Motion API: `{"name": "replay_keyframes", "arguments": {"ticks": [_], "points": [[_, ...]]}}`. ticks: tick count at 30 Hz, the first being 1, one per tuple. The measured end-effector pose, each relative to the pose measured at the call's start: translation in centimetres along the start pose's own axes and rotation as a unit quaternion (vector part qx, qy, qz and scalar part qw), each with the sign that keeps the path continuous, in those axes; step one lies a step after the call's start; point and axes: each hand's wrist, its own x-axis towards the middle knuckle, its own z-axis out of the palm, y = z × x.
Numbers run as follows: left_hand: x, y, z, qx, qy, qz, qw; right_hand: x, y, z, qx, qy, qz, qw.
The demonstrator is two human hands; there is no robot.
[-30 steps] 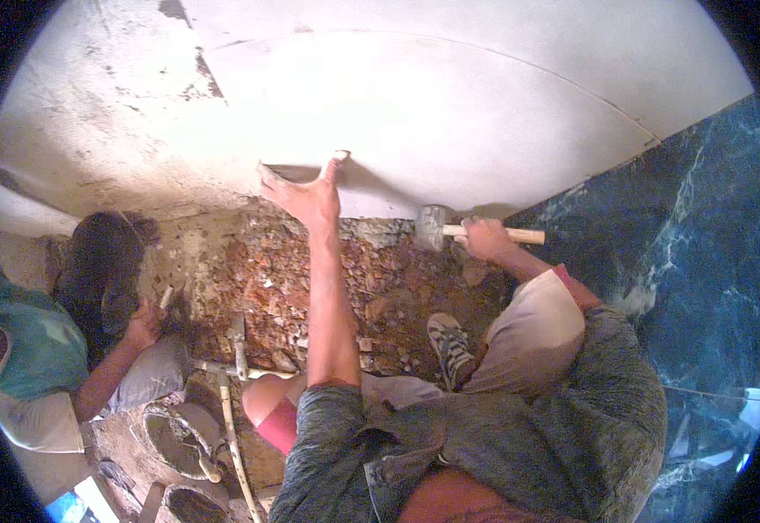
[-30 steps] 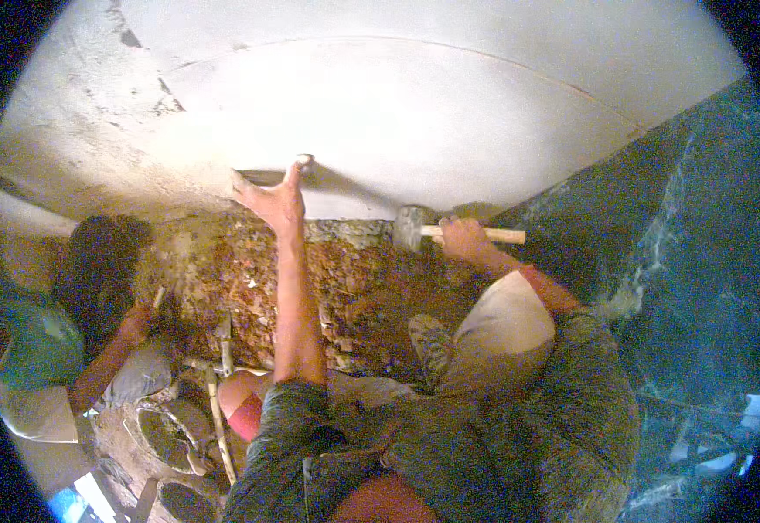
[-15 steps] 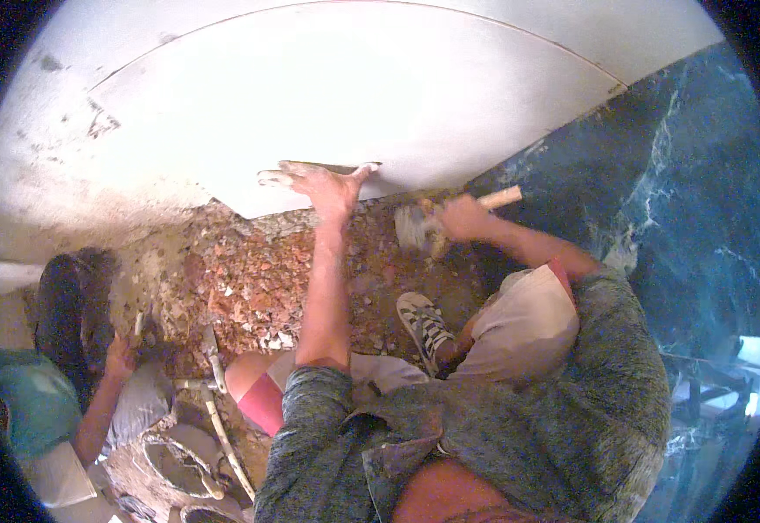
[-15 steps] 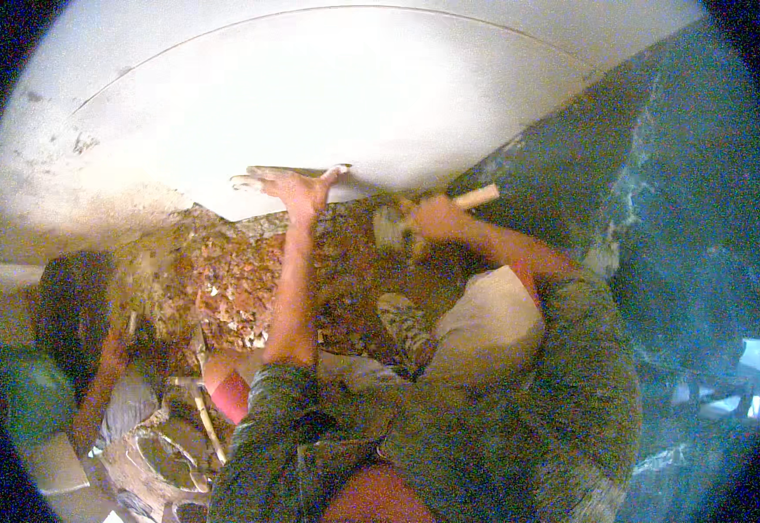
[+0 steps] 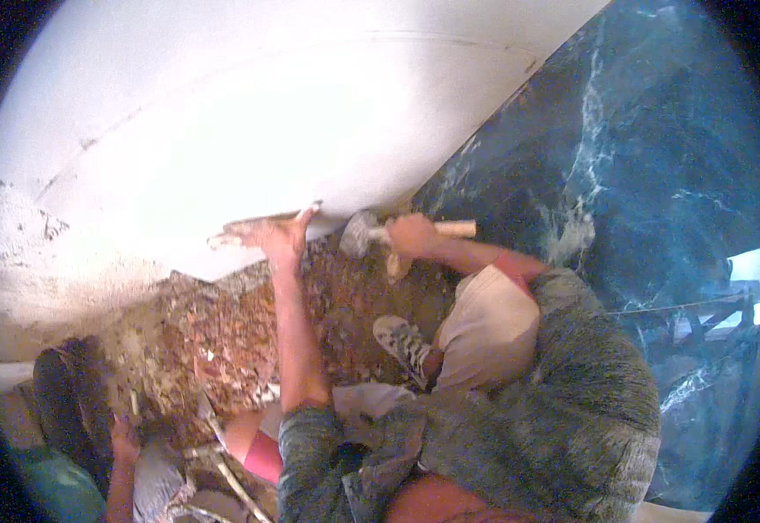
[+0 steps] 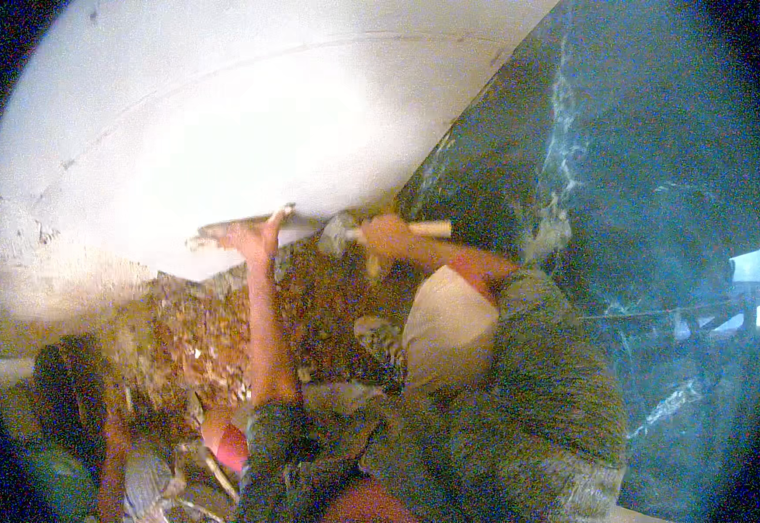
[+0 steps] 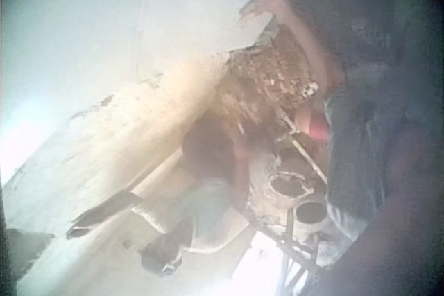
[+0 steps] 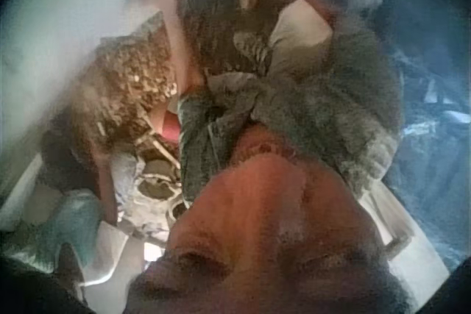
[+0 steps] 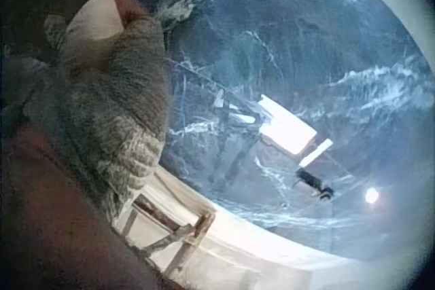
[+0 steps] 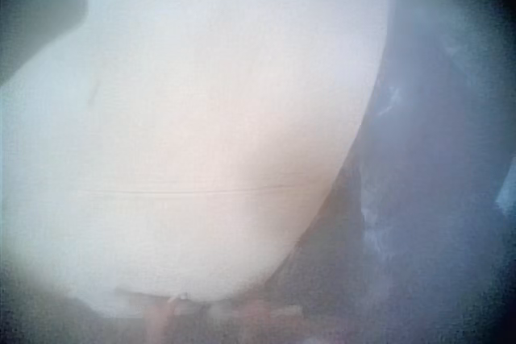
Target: The person applies mortar to the back of a tile using a trowel, positions the tile onto the wall, and taps it into place with a mallet.
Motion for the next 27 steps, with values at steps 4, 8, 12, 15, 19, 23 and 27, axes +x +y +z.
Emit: {"name": "replay_keyframes", "arguments": {"ticks": [4,8,12,15,19,23,27], "points": [[-1.2,2.4,0.4,-0.063,0.111,-0.041,0.991,-0.8,-0.1,-0.2,0.063,-0.006,0.013,0.998],[-1.6,1.7,-0.2,-0.141,0.273,0.004,0.952,-0.9,0.6,0.0,0.063,-0.002,0.034,0.997],[0.6,-3.4,-3.3,-0.054,0.285,-0.106,0.951,-1.1,0.1,-1.5,0.066,0.030,0.022,0.997],[0.7,-5.4,-5.4,-0.155,0.289,-0.143,0.934,-2.0,0.0,-1.5,0.073,0.041,0.001,0.997],[0.7,-7.6,-5.2,-0.203,0.247,-0.193,0.928,-1.6,-0.3,-0.7,0.078,0.032,-0.005,0.996],[0.4,-7.0,-5.9,-0.163,0.224,-0.201,0.940,-0.9,-2.0,0.5,0.071,0.022,-0.055,0.996],[-0.2,-7.1,-6.1,-0.104,0.203,-0.173,0.958,-0.2,-3.2,1.1,0.008,0.061,-0.193,0.979]]}}
